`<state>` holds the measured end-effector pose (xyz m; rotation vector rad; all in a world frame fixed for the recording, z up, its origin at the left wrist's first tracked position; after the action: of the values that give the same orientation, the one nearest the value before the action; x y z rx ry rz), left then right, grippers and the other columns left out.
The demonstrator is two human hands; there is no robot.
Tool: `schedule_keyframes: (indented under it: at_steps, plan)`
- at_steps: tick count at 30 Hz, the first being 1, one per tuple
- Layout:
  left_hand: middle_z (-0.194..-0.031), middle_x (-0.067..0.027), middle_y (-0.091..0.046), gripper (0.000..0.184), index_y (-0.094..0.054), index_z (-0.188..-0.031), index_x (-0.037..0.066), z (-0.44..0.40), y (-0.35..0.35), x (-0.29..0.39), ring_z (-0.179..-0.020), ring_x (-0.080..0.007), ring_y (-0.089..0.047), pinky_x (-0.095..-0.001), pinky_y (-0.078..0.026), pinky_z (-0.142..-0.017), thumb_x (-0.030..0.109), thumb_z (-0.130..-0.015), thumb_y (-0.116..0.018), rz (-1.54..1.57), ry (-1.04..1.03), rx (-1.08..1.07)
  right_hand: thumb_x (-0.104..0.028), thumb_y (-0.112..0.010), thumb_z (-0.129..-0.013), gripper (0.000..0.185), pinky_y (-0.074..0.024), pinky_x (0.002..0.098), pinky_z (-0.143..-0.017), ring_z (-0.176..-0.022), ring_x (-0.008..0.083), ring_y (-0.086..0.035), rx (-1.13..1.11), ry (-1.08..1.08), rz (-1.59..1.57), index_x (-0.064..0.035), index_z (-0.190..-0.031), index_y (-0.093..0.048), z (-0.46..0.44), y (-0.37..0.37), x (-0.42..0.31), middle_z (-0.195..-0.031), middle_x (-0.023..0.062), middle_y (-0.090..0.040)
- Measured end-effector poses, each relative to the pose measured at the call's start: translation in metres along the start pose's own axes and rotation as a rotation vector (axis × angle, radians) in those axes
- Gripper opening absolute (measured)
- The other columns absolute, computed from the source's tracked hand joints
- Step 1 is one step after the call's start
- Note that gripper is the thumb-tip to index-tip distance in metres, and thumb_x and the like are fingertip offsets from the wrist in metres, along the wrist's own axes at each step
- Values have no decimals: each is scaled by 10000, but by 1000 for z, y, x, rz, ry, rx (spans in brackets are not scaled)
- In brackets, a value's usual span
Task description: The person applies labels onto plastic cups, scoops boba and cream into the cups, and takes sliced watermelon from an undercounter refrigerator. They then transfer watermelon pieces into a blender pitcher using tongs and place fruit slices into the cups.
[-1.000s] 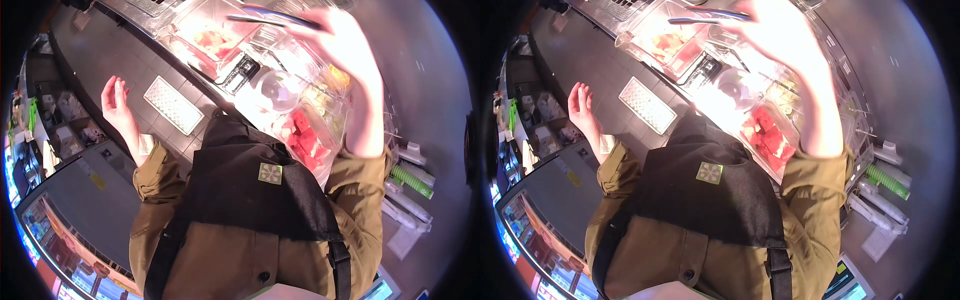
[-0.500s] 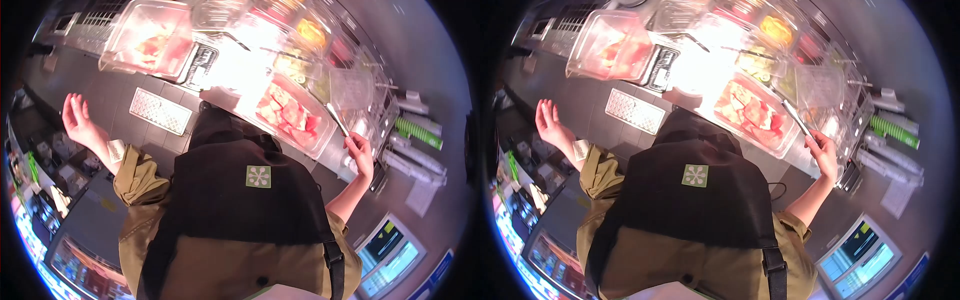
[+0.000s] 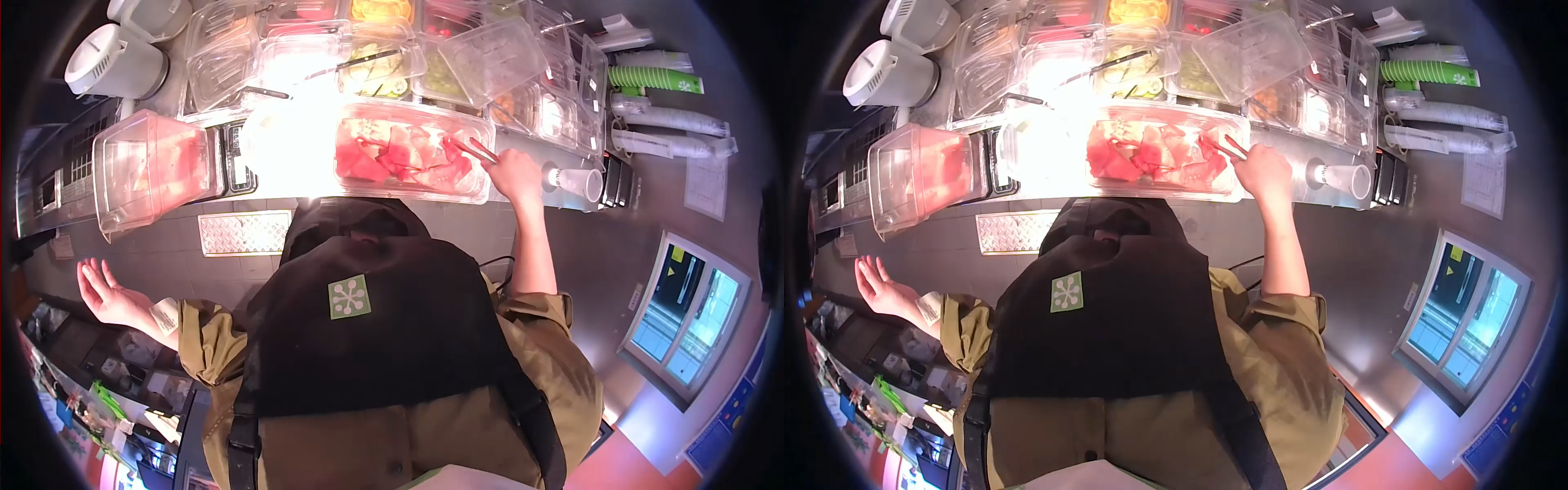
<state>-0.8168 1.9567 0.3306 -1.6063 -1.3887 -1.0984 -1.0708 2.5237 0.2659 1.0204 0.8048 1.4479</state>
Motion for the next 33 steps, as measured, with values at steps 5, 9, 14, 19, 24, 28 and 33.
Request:
schedule_keyframes:
  at_steps: [5,9,14,19,24,28,33]
  plan:
    - [-1047,-148,-589,252,-551,-1052,-63,1,0,4,-936,-225,-587,-319,-511,-806,91,-856,-586,-15,-4,10,-348,-619,-736,353,-486,400,-717,-800,315,-625,80,75,85,-2,-804,-638,-23,-33,-2,-810,178,-641]
    - [-1049,-139,-590,251,-553,-1055,-54,1,2,2,-943,-219,-584,-320,-503,-811,100,-859,-585,-33,3,16,-313,-630,-737,288,-484,401,-693,-742,311,-628,93,93,51,-30,-778,-660,-16,-25,-1,-777,157,-642]
    - [-1047,-131,-591,241,-555,-1051,-47,0,3,1,-942,-217,-584,-321,-499,-810,97,-859,-583,-26,1,7,-312,-637,-743,260,-480,402,-687,-762,316,-623,71,66,-98,-57,-782,-674,7,7,0,-770,165,-639]
    - [-1043,-130,-592,240,-556,-1050,-46,-1,1,-2,-937,-215,-585,-316,-498,-804,92,-857,-585,-7,15,8,-320,-641,-736,288,-478,413,-704,-757,335,-623,103,116,-2,-38,-780,-681,8,3,3,-758,199,-635]
    - [-1045,-129,-589,246,-554,-1056,-45,1,5,-3,-945,-213,-581,-314,-494,-806,94,-855,-588,-16,30,23,-356,-650,-712,386,-481,429,-738,-799,356,-622,-169,-16,-61,19,-802,-662,32,13,20,-807,237,-628]
    - [-1046,-130,-586,253,-552,-1059,-43,1,9,-12,-952,-212,-578,-309,-489,-806,101,-855,-591,-13,62,23,-365,-643,-701,396,-488,429,-731,-789,376,-622,-95,-66,-11,25,-766,-659,20,-23,11,-783,240,-629]
    - [-1059,-142,-582,257,-547,-1073,-50,0,9,-8,-966,-219,-577,-313,-491,-813,97,-864,-577,-19,45,35,-362,-651,-699,327,-495,407,-709,-790,339,-625,-57,-71,-15,-56,-806,-690,26,-2,20,-788,185,-645]
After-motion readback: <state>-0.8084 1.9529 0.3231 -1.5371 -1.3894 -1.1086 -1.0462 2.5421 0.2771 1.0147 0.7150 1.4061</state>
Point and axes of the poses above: each hand's wrist, its own z-axis away from the middle knuckle, its own y-axis out of the back of the hand, x = y × z, the point moved 4 cm from there along -z, towards the middle knuckle
